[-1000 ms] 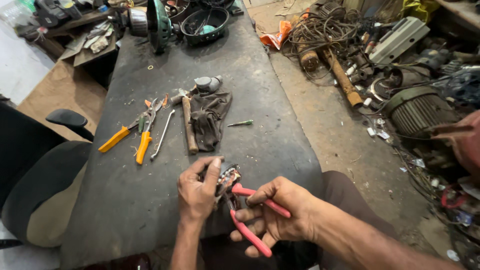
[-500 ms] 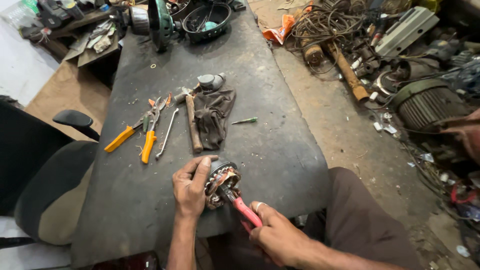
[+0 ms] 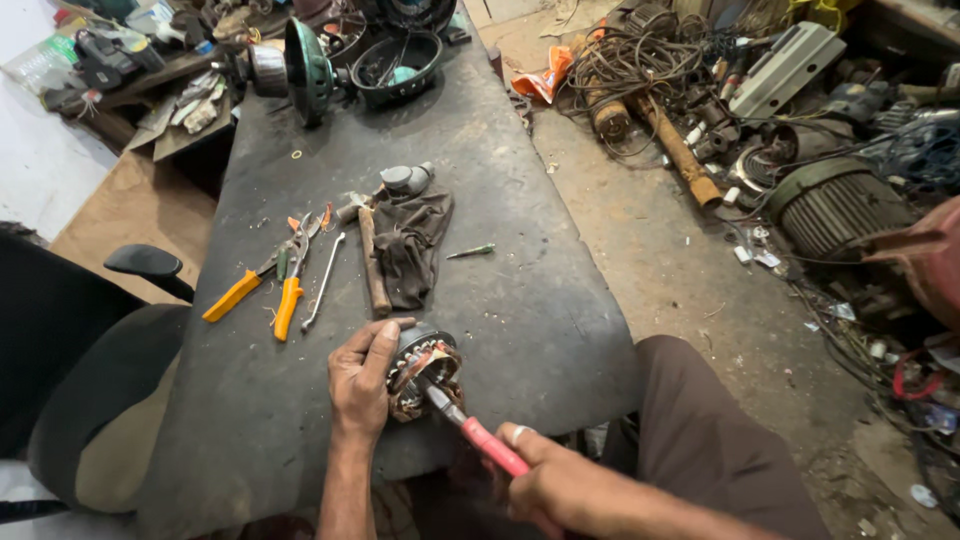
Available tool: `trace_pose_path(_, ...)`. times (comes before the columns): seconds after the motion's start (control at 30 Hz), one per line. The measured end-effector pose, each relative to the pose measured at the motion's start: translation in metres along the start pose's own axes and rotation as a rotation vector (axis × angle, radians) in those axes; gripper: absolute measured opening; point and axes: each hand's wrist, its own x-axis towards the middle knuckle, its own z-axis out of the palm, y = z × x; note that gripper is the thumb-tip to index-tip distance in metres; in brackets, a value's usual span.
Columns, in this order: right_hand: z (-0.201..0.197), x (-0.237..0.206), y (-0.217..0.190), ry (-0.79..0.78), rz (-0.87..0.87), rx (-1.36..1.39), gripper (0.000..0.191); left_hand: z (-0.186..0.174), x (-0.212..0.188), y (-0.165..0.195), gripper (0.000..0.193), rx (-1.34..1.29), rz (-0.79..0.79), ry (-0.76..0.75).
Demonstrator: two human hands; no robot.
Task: The person uses pliers to pull and remove copper wire from a cylindrical motor stator on a workbench. The person repeatedly grips and extracts wire segments, placing them on the table while continuing to work on the same component.
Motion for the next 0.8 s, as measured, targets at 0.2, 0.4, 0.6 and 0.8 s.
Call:
trace_pose_path(0.2,-0.019,-0.009,-0.009,-0.512,0.120,0.799,0.037,-0.002,-0.004,-0.002,0.029,-0.064,0.005,0.023)
trace_pose_path(0.4,-0.004,0.000,-0.037,-0.481,0.153,0.850,0.024,0.004,-0.008,0.001,0.028,-0.108,-0.036,0.045)
trace_pose_path(0.6,0.002,0.007,-0.056,-0.168,0.330,0.895,0.019,0.017,-0.010,0.016,0.029,0.083,0.023,0.059)
trace_pose_path(0.8,0.017,0.024,-0.053,-0.088,0.320,0.809,0.020,0.032,-0.010,0.023,0.029,0.320,-0.029,0.146)
